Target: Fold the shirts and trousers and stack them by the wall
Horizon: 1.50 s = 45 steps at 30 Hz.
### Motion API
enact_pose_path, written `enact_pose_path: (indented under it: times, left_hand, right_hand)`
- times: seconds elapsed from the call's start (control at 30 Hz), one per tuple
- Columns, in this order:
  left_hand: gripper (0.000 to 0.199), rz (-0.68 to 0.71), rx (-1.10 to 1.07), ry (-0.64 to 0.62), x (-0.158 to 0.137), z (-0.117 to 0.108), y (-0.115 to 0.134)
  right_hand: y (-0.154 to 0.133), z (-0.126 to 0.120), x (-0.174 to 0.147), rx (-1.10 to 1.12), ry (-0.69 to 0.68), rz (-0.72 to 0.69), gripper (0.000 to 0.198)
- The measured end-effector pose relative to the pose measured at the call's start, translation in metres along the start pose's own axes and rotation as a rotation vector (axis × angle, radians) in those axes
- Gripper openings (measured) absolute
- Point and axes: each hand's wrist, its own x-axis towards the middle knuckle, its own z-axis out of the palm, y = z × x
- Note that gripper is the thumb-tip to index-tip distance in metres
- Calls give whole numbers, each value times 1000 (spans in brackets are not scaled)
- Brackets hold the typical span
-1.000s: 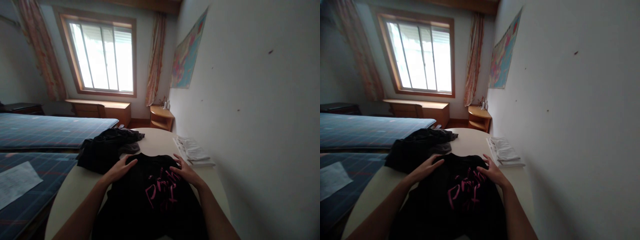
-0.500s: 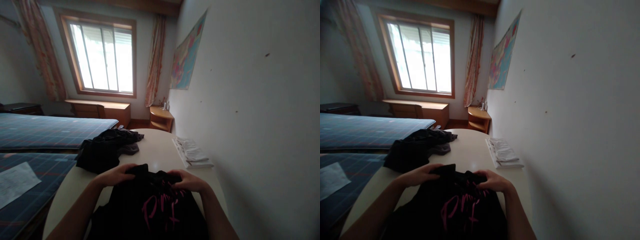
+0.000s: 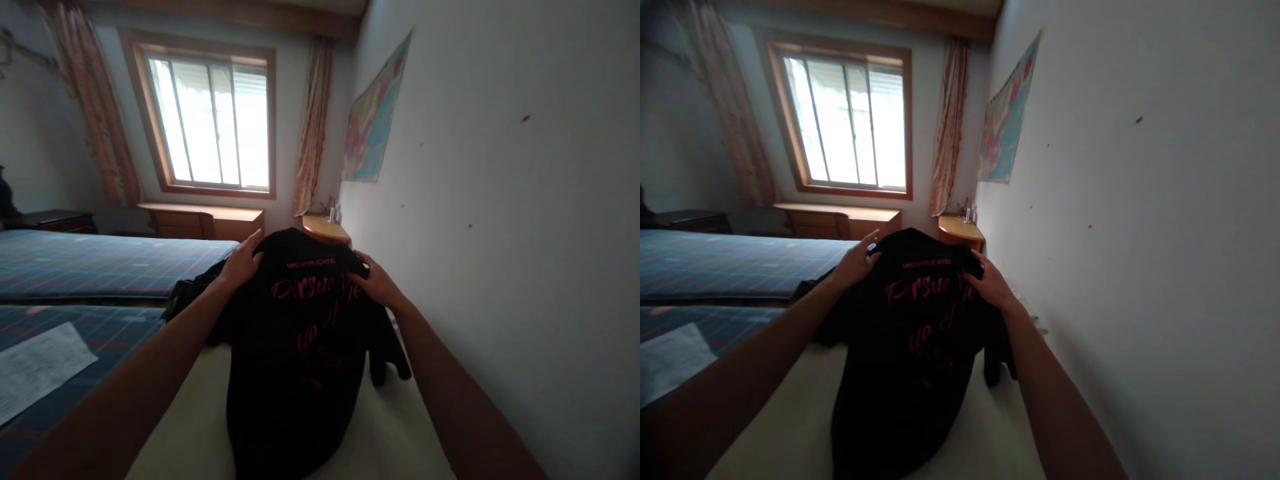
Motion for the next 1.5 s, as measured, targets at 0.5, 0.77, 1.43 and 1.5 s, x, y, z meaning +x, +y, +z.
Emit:
enact_pose_path:
  times: [0.5,0.77,1.43,1.5]
  left_hand:
    - [96,-221,343,-359,-142,47,-5]
    - [34,-183,219,-416,-95,7,-36]
    - [23,132,-118,-383,-175,72,21]
    - [36,200,-186,-501,-180,66,17]
  right_hand:
    - [62,35,-109,-538,-246,392,73]
    - [40,37,-126,-450,-446,381,56]
    - [73,89,-120,-624,30,318,71]
    - [67,87,-130,-732,-3,374,72]
